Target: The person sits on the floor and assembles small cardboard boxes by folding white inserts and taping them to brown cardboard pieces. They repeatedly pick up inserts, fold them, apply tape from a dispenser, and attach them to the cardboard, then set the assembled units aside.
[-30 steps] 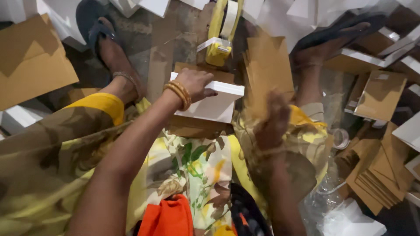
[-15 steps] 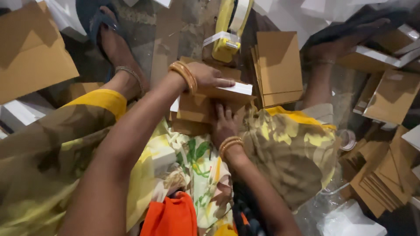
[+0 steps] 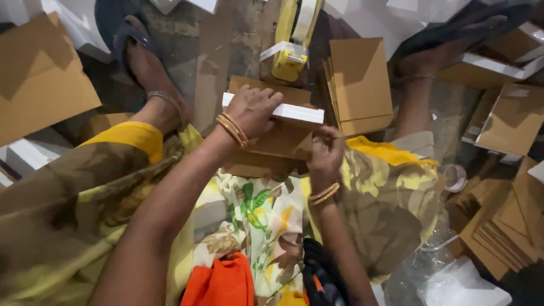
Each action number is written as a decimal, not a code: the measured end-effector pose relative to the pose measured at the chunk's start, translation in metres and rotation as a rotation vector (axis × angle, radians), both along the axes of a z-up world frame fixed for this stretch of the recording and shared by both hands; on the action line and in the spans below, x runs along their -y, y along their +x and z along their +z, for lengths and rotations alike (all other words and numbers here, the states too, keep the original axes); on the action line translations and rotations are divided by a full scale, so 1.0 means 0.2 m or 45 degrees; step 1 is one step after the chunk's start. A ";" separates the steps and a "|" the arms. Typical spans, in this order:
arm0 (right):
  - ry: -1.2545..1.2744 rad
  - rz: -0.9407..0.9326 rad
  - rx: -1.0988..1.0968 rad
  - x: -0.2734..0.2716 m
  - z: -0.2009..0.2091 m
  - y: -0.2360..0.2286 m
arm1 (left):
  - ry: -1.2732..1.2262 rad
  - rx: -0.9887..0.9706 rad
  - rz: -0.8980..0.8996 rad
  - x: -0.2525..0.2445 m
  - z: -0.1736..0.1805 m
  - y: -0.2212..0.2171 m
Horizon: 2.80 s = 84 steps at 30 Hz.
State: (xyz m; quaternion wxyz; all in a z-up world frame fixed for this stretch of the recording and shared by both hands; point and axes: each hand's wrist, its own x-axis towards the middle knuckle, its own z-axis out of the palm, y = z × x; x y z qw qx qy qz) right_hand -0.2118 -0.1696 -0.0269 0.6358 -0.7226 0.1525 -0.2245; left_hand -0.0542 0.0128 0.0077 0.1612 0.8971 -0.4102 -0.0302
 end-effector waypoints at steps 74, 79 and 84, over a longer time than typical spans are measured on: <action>-0.329 0.660 -0.411 0.25 -0.15 0.53 | -0.123 0.278 0.009 -0.08 -0.01 0.12; 0.241 0.519 -0.305 0.30 0.06 0.60 | -0.097 0.238 0.025 -0.07 -0.01 0.10; 0.384 0.678 -0.250 0.19 -0.02 0.84 | -0.150 0.261 0.026 -0.07 -0.02 0.11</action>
